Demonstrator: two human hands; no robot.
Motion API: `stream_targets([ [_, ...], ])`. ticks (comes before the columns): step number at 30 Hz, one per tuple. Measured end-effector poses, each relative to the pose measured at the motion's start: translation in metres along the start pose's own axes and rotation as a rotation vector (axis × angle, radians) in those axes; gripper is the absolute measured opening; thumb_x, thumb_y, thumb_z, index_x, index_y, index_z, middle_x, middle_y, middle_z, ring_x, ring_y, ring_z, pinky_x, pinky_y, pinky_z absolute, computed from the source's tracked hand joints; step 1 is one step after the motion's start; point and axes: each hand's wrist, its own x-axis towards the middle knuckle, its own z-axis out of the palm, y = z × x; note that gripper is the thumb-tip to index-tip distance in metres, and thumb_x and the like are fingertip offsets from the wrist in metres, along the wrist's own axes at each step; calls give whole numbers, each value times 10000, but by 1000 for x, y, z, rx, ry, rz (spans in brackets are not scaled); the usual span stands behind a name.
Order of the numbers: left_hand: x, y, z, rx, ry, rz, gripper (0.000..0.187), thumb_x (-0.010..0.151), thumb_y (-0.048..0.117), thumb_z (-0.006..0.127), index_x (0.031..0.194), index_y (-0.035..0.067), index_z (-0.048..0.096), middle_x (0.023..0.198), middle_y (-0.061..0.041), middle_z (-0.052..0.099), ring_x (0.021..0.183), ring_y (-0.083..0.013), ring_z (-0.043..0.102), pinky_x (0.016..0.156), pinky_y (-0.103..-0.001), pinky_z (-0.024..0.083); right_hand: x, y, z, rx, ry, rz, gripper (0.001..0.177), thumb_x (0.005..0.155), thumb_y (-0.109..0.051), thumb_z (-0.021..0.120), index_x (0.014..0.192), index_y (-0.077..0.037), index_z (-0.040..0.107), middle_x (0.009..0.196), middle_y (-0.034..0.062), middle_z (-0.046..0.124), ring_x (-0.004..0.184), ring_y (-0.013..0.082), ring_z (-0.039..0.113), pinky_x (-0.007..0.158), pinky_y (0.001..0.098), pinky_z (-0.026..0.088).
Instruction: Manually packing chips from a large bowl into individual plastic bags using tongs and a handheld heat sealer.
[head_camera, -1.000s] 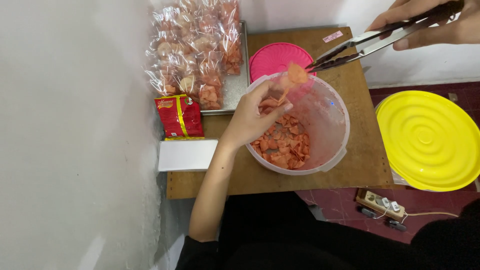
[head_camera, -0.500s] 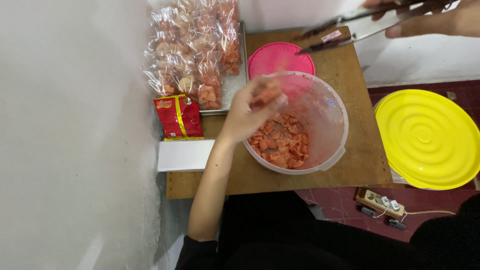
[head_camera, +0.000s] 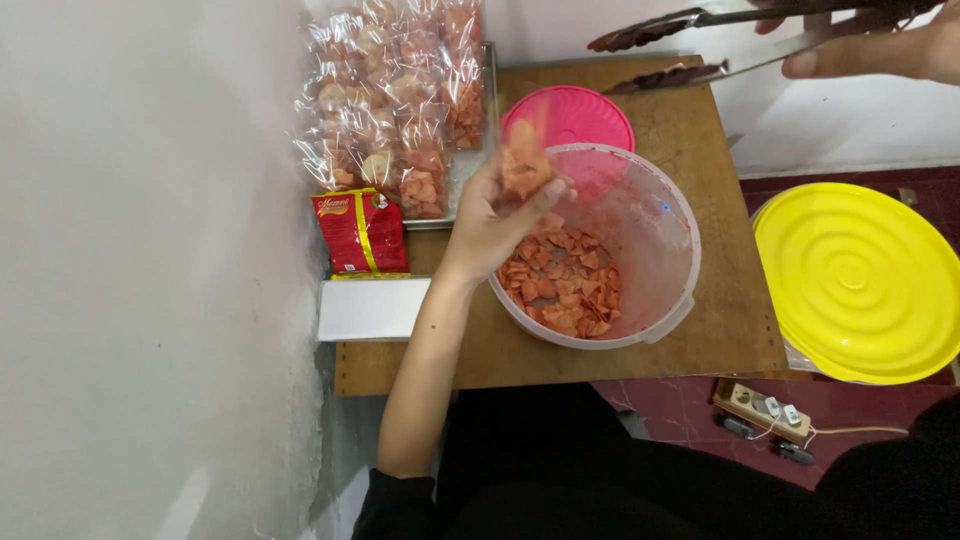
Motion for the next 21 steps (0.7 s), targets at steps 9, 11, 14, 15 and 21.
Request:
stream_targets([
  [9,4,23,6,-20,4,271,264,1010,34,627,814,123,473,1059,-85,672,994,-215,732,730,-306,671,-9,-26,11,-264,-151,-74,561,725,-114,833,1271,-235,798,921,-67,793,587,142,567,561,271,392],
  [11,3,18,6,65,-16,284,215,993,39,662,863,134,521,1004,-58,673,972,-194,740,799,-286,633,-3,-24,19,-360,-205,-51,581,712,-192,835,1277,-312,772,1035,-144,786,685,123,656,686,271,451],
  [14,2,11,3,135,-43,307,184,991,23,680,980,150,548,963,-50,657,953,-184,742,834,-267,606,3,-31,40,-556,-318,10,573,758,-329,762,1314,-450,688,1158,-232,750,842,110,778,826,338,541],
  [15,3,8,2,120,-55,320,209,1006,1,662,1049,155,528,977,-70,639,956,-195,737,800,-270,618,4,-34,48,-656,-370,50,543,818,-390,688,1344,-512,628,1168,-242,717,902,115,808,842,406,567],
  [21,-2,-2,9,299,216,-20,341,913,168,793,1207,83,643,1015,21,709,934,-56,664,872,-194,556,18,-48,135,-870,-474,-248,680,845,11,581,1374,-417,595,1099,-137,700,867,146,752,588,358,696],
])
